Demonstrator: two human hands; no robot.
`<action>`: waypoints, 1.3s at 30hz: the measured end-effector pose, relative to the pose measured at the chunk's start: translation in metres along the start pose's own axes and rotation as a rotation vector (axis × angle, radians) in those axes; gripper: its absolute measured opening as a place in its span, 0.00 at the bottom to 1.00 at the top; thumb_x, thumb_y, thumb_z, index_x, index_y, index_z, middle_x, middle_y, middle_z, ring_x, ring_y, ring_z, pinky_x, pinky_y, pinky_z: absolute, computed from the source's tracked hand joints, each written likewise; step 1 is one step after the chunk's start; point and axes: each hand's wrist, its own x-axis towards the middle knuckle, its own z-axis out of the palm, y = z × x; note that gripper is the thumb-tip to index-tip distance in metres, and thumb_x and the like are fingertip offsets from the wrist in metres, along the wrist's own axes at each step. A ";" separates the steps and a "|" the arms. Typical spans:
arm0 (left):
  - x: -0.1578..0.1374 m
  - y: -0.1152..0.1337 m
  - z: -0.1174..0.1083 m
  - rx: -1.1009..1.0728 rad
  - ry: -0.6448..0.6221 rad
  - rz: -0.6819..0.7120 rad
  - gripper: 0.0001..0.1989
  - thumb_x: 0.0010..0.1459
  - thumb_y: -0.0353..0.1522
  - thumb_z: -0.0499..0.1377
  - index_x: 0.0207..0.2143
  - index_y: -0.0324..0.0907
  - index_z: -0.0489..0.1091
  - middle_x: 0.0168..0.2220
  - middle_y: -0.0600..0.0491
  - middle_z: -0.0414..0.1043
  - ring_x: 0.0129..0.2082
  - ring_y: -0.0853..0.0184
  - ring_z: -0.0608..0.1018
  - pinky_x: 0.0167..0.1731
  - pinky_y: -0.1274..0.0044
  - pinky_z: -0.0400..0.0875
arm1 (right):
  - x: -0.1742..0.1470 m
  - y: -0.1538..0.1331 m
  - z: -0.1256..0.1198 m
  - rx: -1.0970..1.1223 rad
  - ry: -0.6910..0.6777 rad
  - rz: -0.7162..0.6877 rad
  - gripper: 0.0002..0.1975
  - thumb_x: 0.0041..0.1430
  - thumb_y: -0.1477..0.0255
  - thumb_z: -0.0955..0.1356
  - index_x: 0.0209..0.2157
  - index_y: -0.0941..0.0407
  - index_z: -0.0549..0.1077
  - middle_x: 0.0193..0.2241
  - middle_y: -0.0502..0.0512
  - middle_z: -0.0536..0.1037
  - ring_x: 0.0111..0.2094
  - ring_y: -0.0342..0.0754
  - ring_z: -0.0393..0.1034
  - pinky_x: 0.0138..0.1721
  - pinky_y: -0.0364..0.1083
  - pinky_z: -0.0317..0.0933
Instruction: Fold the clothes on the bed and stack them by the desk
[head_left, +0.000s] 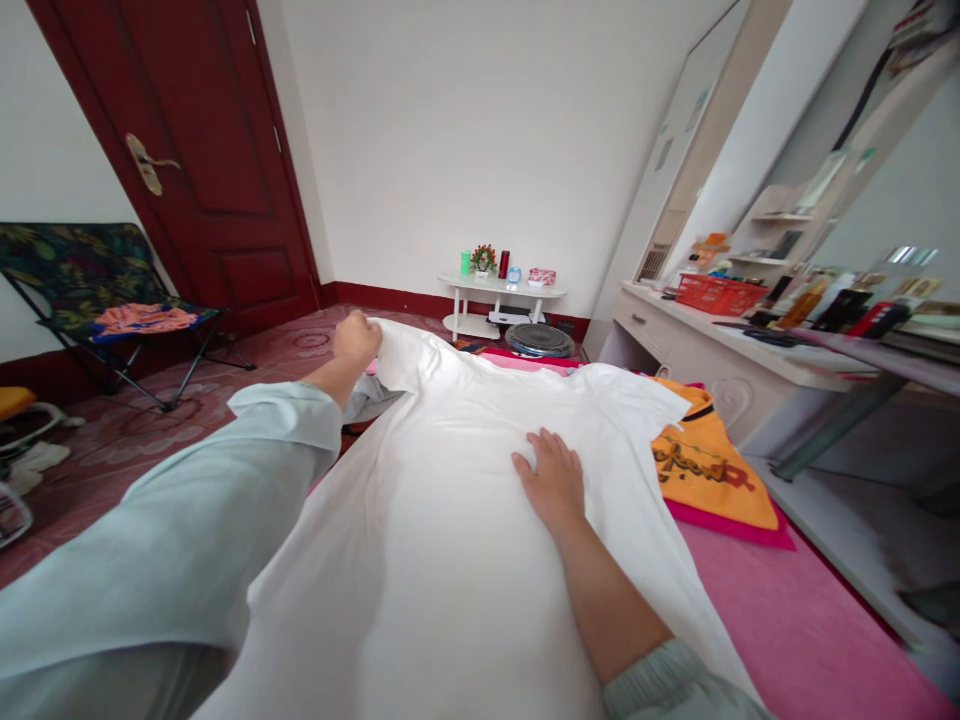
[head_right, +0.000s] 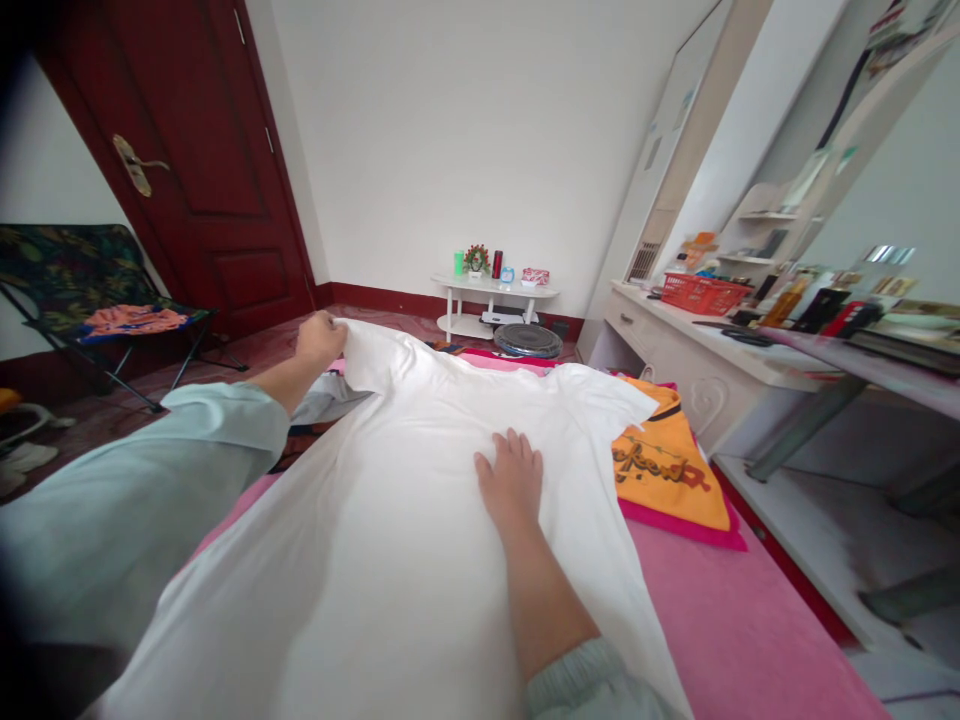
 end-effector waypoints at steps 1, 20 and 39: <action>0.001 0.009 -0.001 -0.037 -0.002 0.008 0.15 0.58 0.30 0.53 0.47 0.34 0.67 0.49 0.36 0.69 0.53 0.50 0.69 0.51 0.62 0.61 | 0.000 0.000 0.000 0.002 -0.001 0.001 0.25 0.63 0.60 0.57 0.58 0.55 0.63 0.63 0.56 0.58 0.63 0.54 0.45 0.61 0.55 0.37; -0.158 -0.026 -0.065 -0.100 -0.632 0.556 0.15 0.54 0.33 0.56 0.44 0.41 0.70 0.40 0.49 0.75 0.38 0.63 0.76 0.38 0.74 0.69 | 0.001 0.003 0.001 -0.020 -0.012 -0.005 0.25 0.63 0.59 0.57 0.58 0.53 0.62 0.63 0.55 0.57 0.63 0.53 0.46 0.61 0.55 0.40; -0.210 -0.147 -0.149 -0.435 -0.705 -0.008 0.14 0.54 0.42 0.58 0.29 0.44 0.57 0.20 0.62 0.61 0.18 0.73 0.63 0.19 0.82 0.53 | 0.072 -0.090 -0.022 0.873 -0.363 0.257 0.14 0.56 0.70 0.64 0.45 0.58 0.71 0.39 0.59 0.76 0.38 0.47 0.72 0.37 0.45 0.68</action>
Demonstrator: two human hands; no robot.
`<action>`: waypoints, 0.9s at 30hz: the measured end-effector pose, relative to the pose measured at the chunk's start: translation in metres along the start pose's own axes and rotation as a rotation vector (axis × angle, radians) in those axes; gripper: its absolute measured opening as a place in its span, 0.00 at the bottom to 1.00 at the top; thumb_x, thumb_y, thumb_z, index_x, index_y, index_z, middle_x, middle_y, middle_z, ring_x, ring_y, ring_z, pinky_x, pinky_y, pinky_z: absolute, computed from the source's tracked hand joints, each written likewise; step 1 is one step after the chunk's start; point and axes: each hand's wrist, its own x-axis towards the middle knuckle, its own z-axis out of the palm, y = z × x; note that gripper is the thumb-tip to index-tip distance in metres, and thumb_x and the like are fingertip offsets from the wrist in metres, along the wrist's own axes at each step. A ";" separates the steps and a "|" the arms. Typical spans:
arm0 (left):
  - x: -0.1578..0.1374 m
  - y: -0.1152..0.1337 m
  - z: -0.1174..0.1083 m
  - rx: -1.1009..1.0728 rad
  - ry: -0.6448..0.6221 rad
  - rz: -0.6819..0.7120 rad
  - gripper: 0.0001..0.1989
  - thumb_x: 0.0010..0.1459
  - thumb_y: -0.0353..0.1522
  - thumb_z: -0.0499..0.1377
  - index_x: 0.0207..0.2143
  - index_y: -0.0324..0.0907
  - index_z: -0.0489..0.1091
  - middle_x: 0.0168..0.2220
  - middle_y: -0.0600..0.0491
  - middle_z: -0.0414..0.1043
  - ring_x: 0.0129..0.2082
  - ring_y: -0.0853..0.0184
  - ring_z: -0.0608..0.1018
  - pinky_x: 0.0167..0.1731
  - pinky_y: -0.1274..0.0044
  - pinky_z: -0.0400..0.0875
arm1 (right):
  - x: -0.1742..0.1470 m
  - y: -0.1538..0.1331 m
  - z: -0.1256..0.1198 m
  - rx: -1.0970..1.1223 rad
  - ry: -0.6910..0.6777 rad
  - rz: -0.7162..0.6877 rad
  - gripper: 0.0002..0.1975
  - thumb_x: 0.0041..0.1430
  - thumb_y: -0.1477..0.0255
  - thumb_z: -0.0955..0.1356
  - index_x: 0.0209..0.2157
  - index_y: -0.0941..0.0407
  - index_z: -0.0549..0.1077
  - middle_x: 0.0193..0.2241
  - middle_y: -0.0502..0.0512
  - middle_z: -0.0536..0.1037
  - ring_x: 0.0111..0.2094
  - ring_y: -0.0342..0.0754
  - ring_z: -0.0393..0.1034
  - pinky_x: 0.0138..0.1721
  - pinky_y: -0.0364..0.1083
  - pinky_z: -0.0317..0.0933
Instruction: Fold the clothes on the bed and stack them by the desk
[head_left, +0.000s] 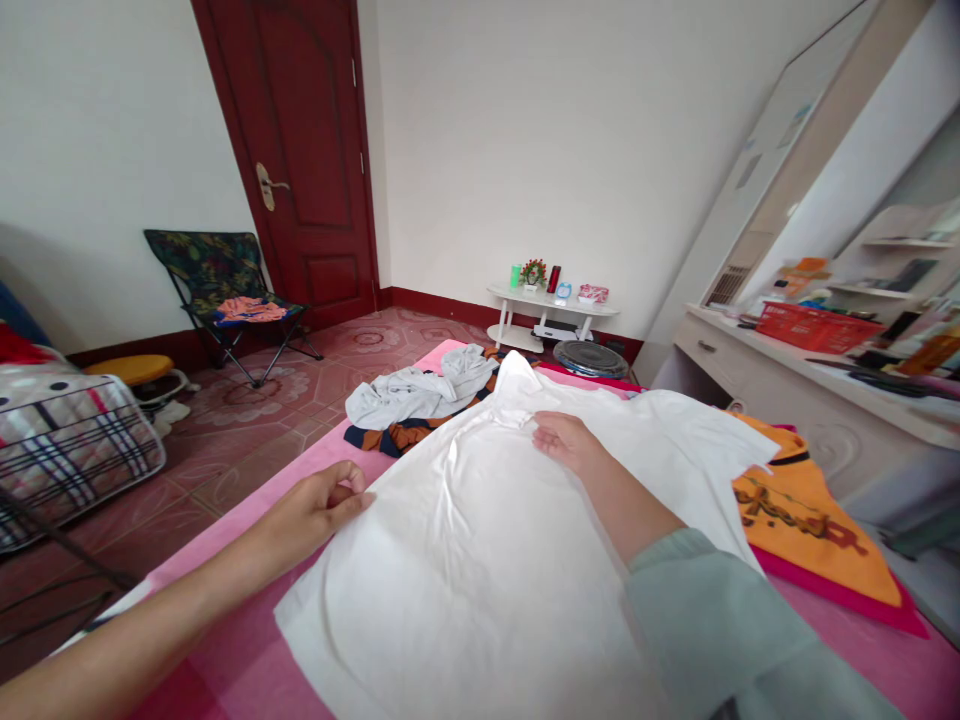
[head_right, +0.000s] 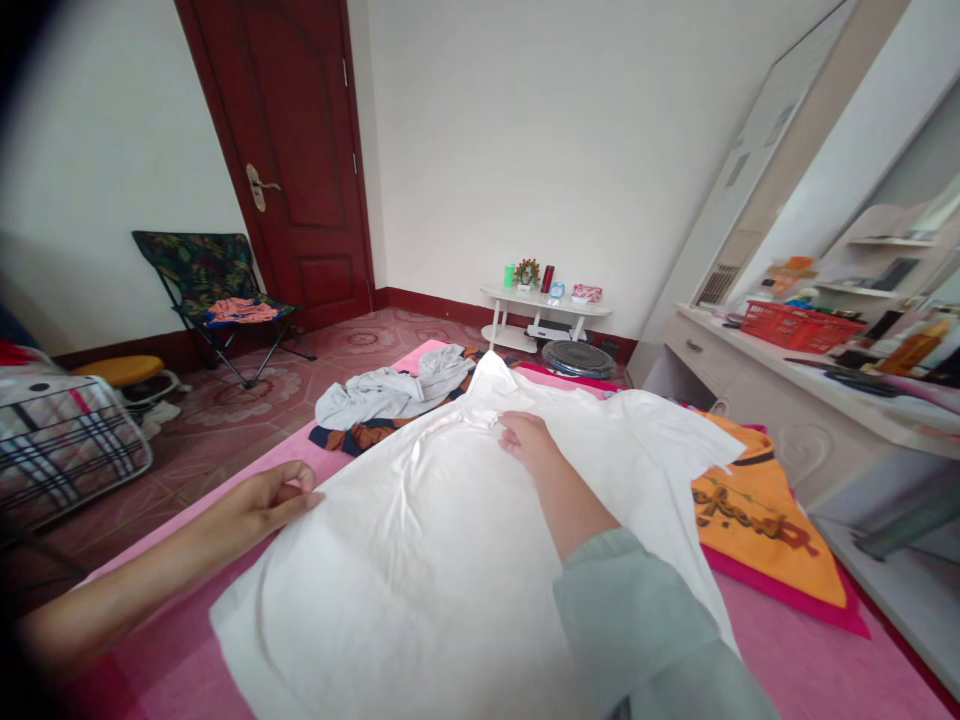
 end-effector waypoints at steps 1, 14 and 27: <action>-0.003 0.002 0.002 -0.054 -0.020 -0.033 0.15 0.54 0.43 0.59 0.30 0.44 0.57 0.20 0.62 0.62 0.17 0.73 0.63 0.18 0.82 0.52 | 0.006 -0.004 0.007 0.051 -0.018 0.014 0.14 0.56 0.71 0.65 0.44 0.57 0.71 0.37 0.58 0.76 0.36 0.46 0.72 0.35 0.44 0.68; -0.028 0.033 0.020 0.091 -0.010 0.000 0.21 0.49 0.41 0.62 0.47 0.49 0.67 0.41 0.54 0.72 0.36 0.62 0.76 0.35 0.75 0.70 | 0.057 -0.024 0.010 0.406 0.045 -0.103 0.16 0.46 0.68 0.70 0.39 0.55 0.72 0.39 0.53 0.75 0.42 0.46 0.68 0.38 0.43 0.62; -0.037 0.130 0.104 0.348 -0.343 0.347 0.20 0.51 0.23 0.54 0.45 0.48 0.70 0.41 0.54 0.72 0.39 0.69 0.75 0.41 0.81 0.68 | 0.074 -0.003 -0.047 0.431 0.226 -0.267 0.14 0.47 0.66 0.69 0.37 0.56 0.74 0.33 0.52 0.79 0.33 0.46 0.73 0.33 0.43 0.65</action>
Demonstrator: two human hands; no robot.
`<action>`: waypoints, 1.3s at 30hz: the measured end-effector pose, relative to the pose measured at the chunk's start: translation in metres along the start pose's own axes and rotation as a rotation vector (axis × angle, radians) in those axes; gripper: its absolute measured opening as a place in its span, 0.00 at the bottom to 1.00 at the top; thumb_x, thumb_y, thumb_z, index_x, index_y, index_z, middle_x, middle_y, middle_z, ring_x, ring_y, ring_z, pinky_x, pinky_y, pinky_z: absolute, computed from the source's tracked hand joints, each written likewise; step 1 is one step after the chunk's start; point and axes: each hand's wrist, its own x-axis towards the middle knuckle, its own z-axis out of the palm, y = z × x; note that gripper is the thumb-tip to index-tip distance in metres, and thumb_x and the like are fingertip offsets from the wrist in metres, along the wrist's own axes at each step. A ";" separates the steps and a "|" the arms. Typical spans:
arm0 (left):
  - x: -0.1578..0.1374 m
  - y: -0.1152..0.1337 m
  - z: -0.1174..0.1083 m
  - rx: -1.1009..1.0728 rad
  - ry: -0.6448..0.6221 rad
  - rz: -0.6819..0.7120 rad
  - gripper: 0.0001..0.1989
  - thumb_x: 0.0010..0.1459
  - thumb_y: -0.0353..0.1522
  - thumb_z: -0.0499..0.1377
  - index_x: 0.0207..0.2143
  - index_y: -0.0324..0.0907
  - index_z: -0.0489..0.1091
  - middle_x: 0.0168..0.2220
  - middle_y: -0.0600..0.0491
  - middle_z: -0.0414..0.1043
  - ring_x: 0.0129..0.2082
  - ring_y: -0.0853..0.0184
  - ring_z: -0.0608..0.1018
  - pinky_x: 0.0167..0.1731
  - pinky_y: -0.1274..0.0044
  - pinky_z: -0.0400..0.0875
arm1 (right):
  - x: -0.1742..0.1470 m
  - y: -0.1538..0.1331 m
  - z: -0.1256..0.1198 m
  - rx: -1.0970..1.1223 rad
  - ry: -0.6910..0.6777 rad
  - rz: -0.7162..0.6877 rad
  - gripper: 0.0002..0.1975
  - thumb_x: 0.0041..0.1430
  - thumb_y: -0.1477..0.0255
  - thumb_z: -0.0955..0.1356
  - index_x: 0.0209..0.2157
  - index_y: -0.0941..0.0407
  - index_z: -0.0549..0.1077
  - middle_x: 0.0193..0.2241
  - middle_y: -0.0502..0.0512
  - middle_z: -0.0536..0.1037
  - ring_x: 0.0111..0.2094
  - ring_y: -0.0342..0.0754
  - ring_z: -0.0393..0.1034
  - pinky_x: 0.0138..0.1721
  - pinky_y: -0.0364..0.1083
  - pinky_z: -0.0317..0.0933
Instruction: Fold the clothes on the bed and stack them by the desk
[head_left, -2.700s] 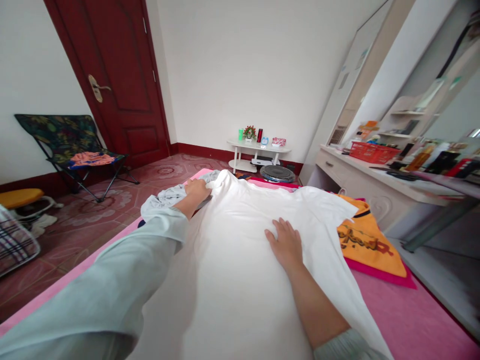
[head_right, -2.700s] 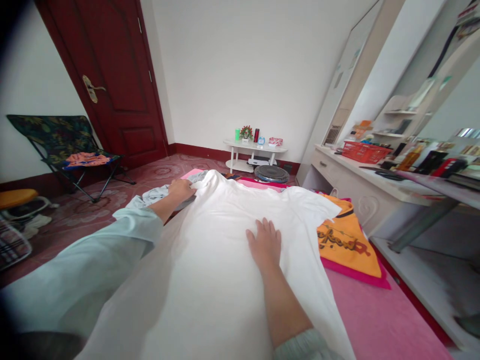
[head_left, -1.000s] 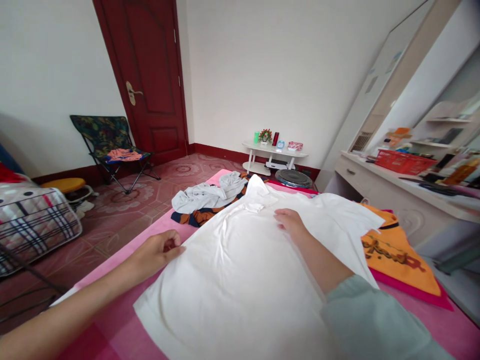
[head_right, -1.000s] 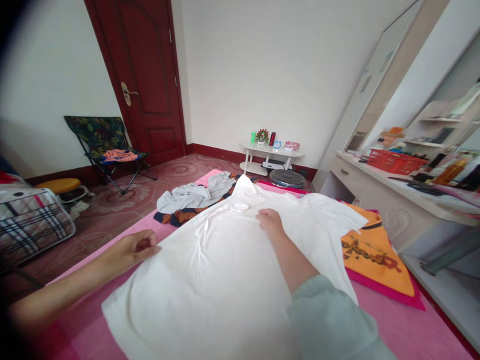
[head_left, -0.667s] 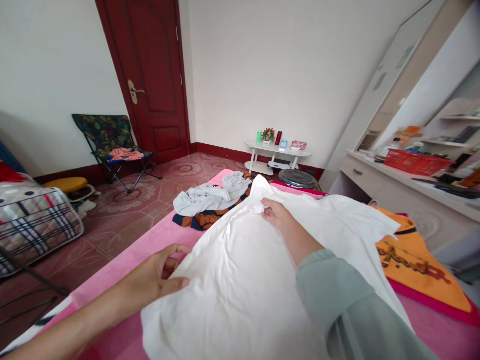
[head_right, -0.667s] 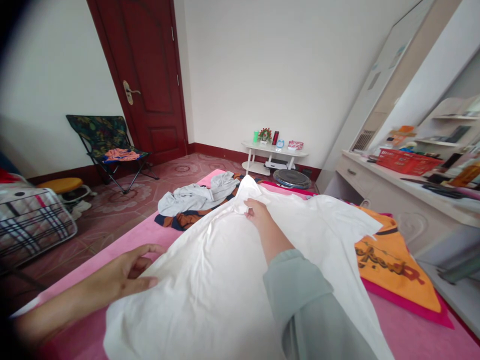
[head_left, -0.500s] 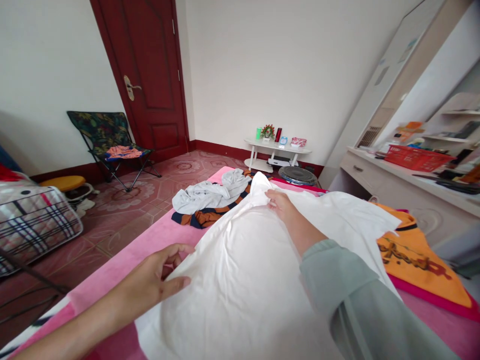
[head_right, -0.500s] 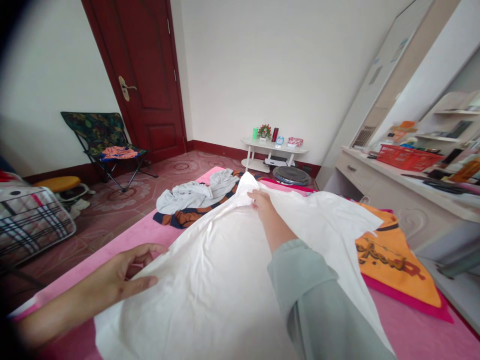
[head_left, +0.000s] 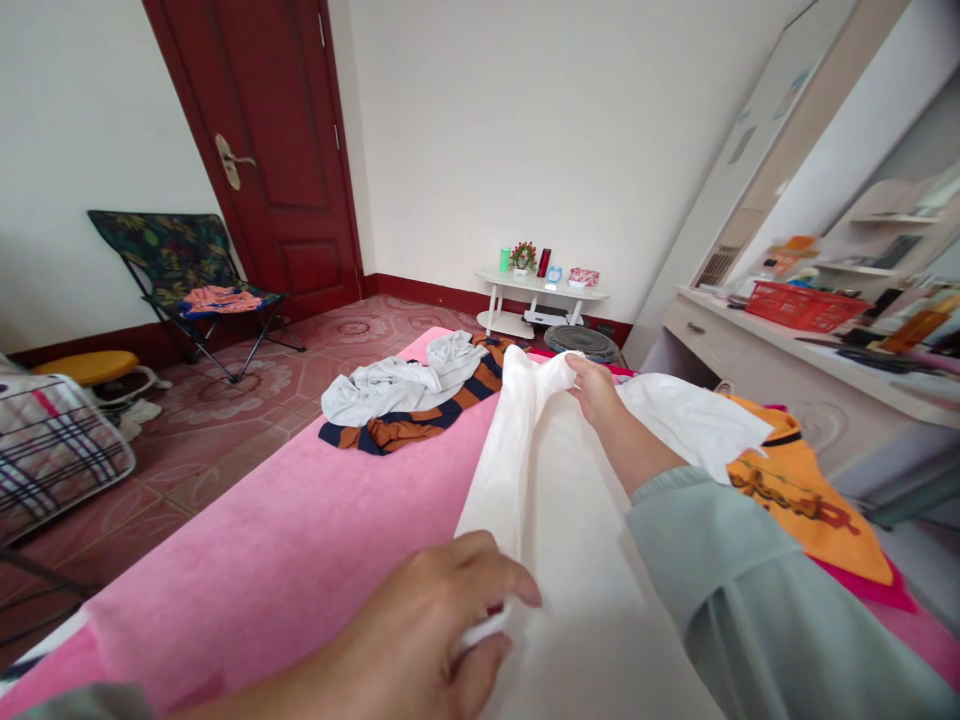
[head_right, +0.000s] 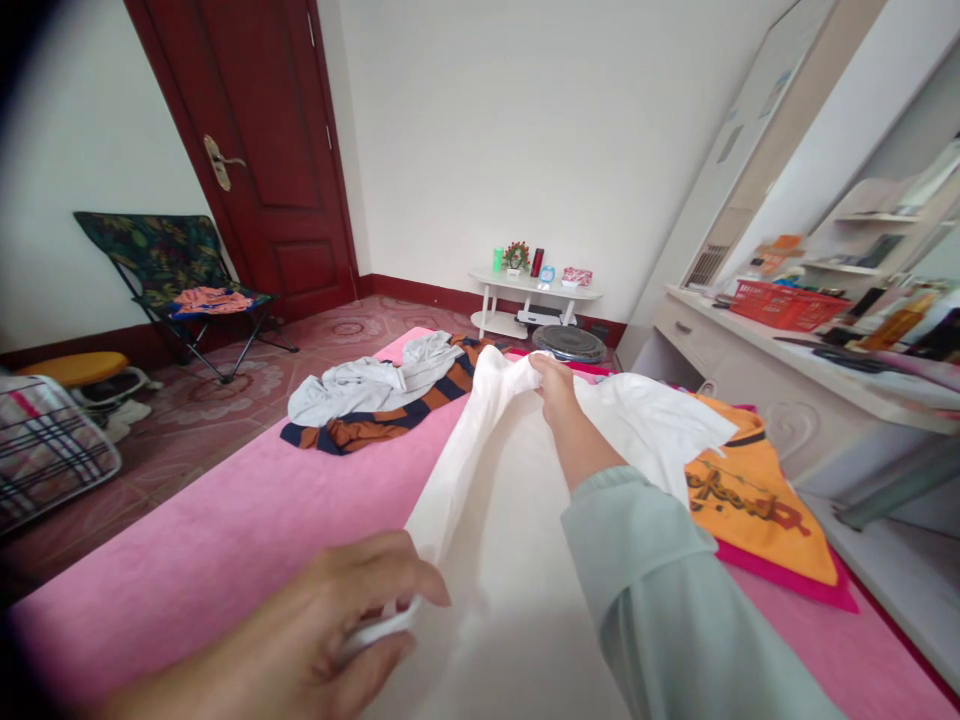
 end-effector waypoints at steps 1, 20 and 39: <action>0.005 0.001 0.006 0.029 -0.085 0.032 0.21 0.50 0.22 0.54 0.45 0.47 0.70 0.42 0.54 0.73 0.39 0.69 0.75 0.40 0.81 0.68 | 0.000 0.010 -0.005 -0.030 0.040 -0.008 0.14 0.46 0.66 0.68 0.36 0.56 0.74 0.32 0.52 0.79 0.33 0.46 0.73 0.32 0.44 0.66; 0.162 -0.084 0.064 0.448 0.217 -0.075 0.31 0.62 0.40 0.48 0.64 0.35 0.50 0.66 0.40 0.45 0.66 0.55 0.49 0.63 0.64 0.45 | -0.032 0.071 -0.032 -0.678 0.203 -0.294 0.30 0.48 0.79 0.59 0.56 0.61 0.67 0.57 0.60 0.66 0.60 0.50 0.55 0.61 0.49 0.48; 0.159 -0.095 0.071 0.529 0.187 -0.049 0.30 0.64 0.44 0.40 0.64 0.41 0.51 0.67 0.45 0.43 0.66 0.55 0.45 0.63 0.60 0.41 | -0.015 0.051 -0.059 -0.905 0.345 -0.345 0.21 0.50 0.77 0.61 0.44 0.54 0.76 0.43 0.56 0.75 0.41 0.51 0.68 0.45 0.49 0.60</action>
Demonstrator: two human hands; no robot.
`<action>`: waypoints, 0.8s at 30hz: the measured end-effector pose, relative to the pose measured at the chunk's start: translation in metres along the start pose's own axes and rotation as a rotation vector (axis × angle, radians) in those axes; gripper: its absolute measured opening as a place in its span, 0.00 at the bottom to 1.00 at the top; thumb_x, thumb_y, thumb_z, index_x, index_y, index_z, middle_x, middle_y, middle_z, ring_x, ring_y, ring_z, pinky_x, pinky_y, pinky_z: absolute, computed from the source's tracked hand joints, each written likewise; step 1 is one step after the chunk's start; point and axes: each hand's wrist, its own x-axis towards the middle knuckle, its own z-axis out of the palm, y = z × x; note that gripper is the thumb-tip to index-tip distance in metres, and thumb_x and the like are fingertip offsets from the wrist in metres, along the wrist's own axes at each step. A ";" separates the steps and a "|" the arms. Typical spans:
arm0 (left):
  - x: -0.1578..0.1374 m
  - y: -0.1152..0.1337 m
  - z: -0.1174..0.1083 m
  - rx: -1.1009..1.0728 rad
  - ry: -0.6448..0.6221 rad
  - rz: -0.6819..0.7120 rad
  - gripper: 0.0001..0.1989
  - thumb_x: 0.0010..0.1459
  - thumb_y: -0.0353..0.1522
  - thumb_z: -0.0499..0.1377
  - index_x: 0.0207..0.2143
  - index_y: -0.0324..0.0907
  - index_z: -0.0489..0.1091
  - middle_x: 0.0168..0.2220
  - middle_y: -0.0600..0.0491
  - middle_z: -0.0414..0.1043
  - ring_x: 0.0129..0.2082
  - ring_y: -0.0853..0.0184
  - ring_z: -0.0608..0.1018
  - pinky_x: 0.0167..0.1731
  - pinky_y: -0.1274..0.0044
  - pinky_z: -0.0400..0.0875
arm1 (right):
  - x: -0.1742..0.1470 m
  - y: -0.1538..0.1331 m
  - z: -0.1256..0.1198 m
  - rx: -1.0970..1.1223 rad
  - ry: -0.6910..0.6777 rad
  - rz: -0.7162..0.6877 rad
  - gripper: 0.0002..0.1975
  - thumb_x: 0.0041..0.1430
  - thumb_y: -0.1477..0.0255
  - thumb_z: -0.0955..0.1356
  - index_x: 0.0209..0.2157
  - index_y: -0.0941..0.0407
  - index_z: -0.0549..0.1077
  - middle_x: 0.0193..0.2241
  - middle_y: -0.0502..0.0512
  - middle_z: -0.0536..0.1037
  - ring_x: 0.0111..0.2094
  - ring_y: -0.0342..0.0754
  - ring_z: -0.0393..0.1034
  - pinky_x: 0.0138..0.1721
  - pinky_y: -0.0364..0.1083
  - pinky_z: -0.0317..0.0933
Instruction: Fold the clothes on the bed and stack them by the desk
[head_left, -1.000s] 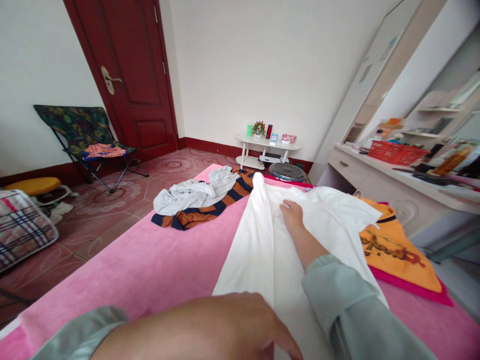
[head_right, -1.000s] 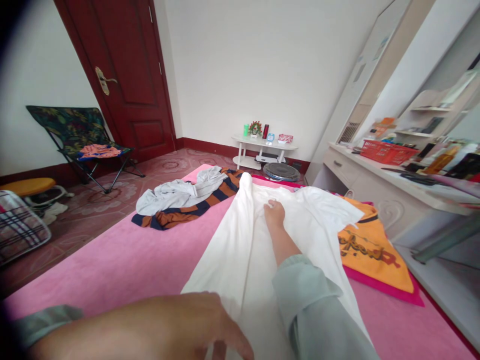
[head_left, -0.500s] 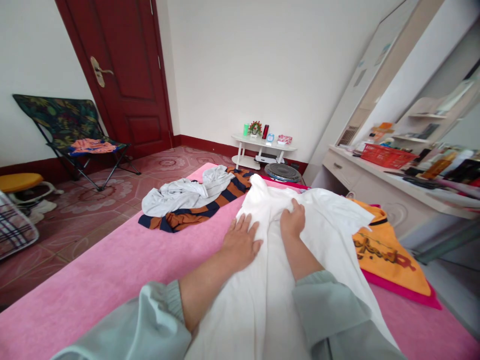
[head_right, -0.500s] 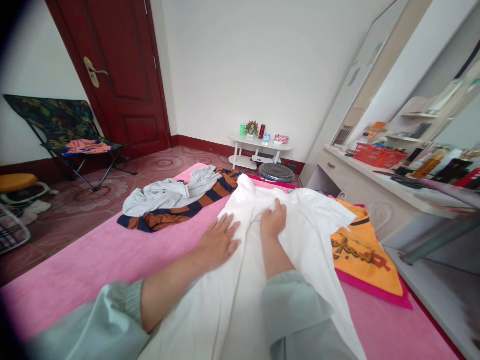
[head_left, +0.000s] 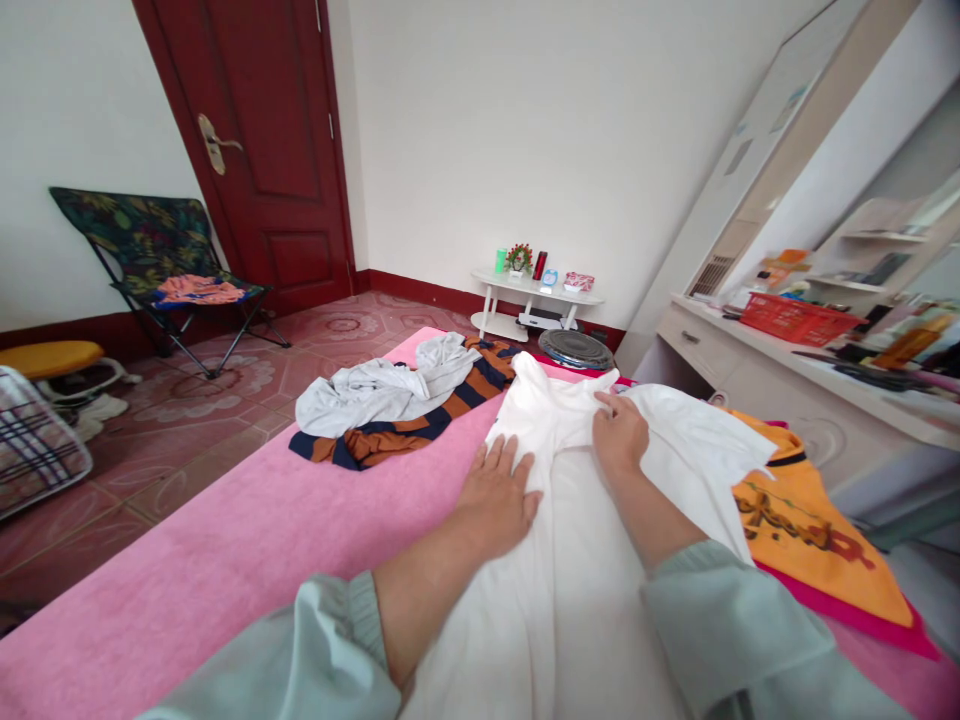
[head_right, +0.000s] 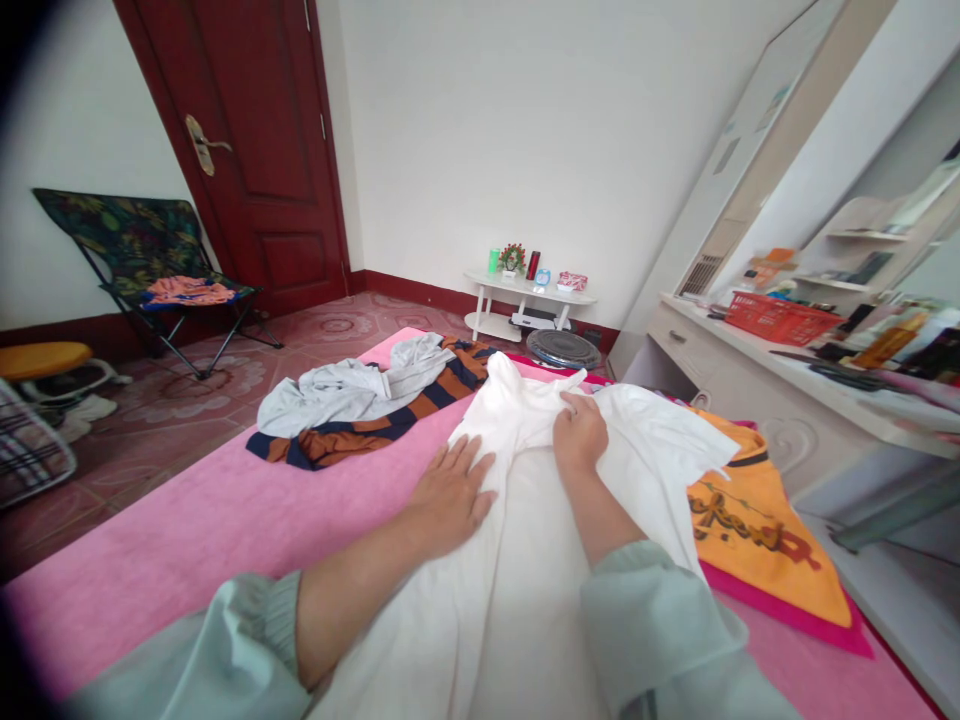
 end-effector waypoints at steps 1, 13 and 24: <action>0.000 0.000 0.000 0.000 0.005 0.000 0.30 0.64 0.44 0.40 0.64 0.41 0.51 0.67 0.44 0.42 0.66 0.55 0.45 0.63 0.60 0.40 | -0.003 0.002 -0.001 -0.088 0.002 -0.031 0.19 0.49 0.79 0.61 0.41 0.54 0.77 0.44 0.56 0.74 0.43 0.52 0.66 0.46 0.50 0.59; 0.000 -0.001 0.002 -0.026 0.014 -0.002 0.30 0.64 0.44 0.40 0.64 0.40 0.52 0.67 0.43 0.43 0.66 0.54 0.45 0.63 0.59 0.40 | 0.042 -0.018 0.038 -0.087 -0.223 -0.143 0.26 0.50 0.77 0.63 0.53 0.58 0.67 0.53 0.62 0.68 0.51 0.53 0.64 0.49 0.48 0.58; 0.000 0.001 -0.003 -0.049 -0.006 -0.011 0.30 0.64 0.44 0.40 0.63 0.39 0.52 0.67 0.42 0.42 0.66 0.53 0.44 0.63 0.59 0.40 | 0.040 -0.029 0.048 -0.089 -0.018 0.029 0.26 0.49 0.78 0.61 0.52 0.62 0.66 0.50 0.66 0.68 0.53 0.55 0.62 0.51 0.51 0.57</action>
